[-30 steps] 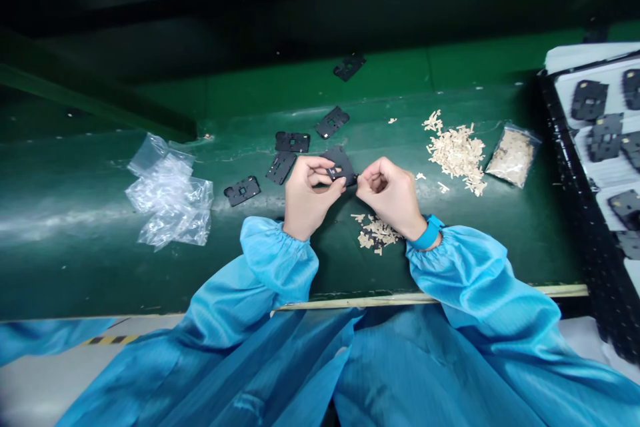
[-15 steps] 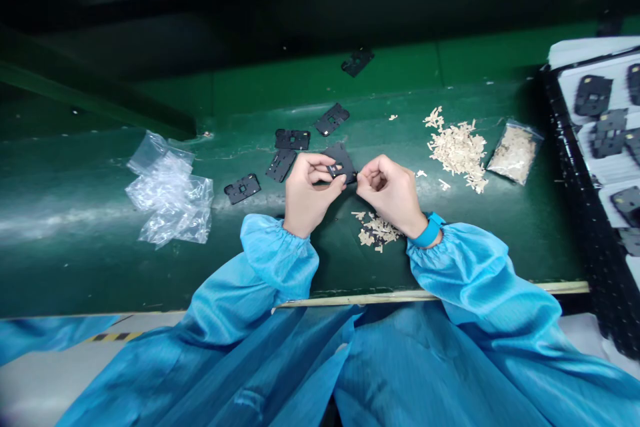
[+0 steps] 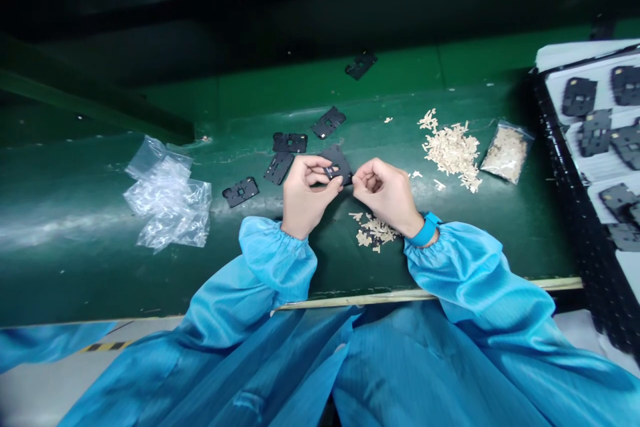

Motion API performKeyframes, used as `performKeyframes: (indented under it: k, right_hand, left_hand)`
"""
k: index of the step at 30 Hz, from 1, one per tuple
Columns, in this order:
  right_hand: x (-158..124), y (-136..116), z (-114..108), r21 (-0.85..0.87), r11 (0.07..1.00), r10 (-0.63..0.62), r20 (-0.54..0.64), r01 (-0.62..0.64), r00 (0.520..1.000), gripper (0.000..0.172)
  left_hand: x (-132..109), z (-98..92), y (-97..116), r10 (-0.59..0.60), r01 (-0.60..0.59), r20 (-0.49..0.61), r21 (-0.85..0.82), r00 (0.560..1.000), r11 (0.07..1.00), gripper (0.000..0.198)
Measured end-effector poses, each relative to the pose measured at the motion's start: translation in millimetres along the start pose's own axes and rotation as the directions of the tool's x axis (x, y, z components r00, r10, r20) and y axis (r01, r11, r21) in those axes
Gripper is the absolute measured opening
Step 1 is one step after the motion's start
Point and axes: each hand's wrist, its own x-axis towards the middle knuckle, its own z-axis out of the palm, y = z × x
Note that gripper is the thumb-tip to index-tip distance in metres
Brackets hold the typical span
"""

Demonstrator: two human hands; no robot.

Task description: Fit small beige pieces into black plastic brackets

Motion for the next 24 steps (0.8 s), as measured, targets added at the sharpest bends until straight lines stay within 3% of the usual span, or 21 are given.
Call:
performKeyframes:
  k: [24]
  right_hand:
    - [1.6,-2.3,-0.1,-0.005,1.0,0.012,-0.043,-0.012,0.999,0.011]
  left_hand:
    - [0.4,-0.4,2.7,-0.009,0.009,-0.004,-0.004,1.0,1.0,0.03]
